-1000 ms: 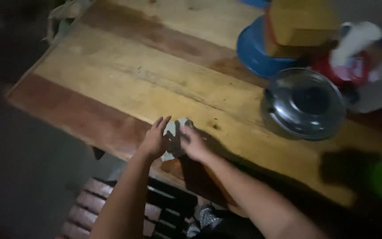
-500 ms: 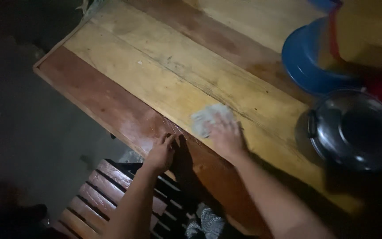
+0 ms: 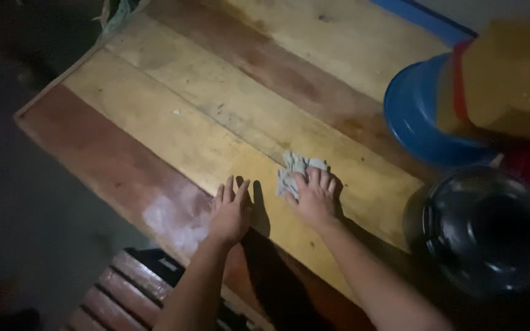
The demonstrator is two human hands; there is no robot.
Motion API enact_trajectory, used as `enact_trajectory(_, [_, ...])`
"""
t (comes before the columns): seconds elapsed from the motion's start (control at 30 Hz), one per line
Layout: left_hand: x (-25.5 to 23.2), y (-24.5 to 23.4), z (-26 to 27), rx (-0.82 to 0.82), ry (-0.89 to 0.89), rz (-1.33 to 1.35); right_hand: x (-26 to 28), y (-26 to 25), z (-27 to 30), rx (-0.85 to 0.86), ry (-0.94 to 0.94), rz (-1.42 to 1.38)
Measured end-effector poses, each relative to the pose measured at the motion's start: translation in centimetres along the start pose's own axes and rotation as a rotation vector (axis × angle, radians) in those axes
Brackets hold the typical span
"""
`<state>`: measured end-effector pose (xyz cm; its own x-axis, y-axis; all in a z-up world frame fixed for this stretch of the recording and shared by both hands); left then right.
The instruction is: Wiping and cleaning a wooden table using a cloth and soapy water.
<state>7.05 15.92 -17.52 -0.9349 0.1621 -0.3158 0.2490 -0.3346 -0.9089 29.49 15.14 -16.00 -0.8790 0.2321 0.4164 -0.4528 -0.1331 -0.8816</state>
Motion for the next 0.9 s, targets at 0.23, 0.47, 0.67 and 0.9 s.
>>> enact_trajectory(0.23, [0.1, -0.7, -4.5, -0.068, -0.094, -0.098, -7.6, -3.5, -6.7, -0.403, -0.026, 0.217])
enact_trajectory(0.47, [0.3, -2.4, -8.5, -0.109, -0.124, -0.088, -6.1, -3.9, -11.3, -0.515, 0.182, 0.157])
enact_trajectory(0.67, [-2.1, -2.4, -12.5, -0.19, -0.015, -0.04, -3.1, -5.1, -8.5, -0.37, -0.148, 0.058])
enact_trajectory(0.9, [-4.0, -0.8, -14.3, 0.089, -0.086, -0.138, -11.4, -9.7, -12.0, -0.695, 0.061, -0.093])
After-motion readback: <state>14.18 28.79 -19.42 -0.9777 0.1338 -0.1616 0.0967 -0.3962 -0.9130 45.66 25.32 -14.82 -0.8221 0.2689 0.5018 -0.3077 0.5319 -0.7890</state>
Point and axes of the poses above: each hand's wrist, its own z-axis away from the middle knuckle, its own y-axis out of the palm, x = y × z, the point moved 9 cm from there along -z, towards the middle knuckle, and after that the axes turned 8 degrees about -z, right-handed, at the moved point
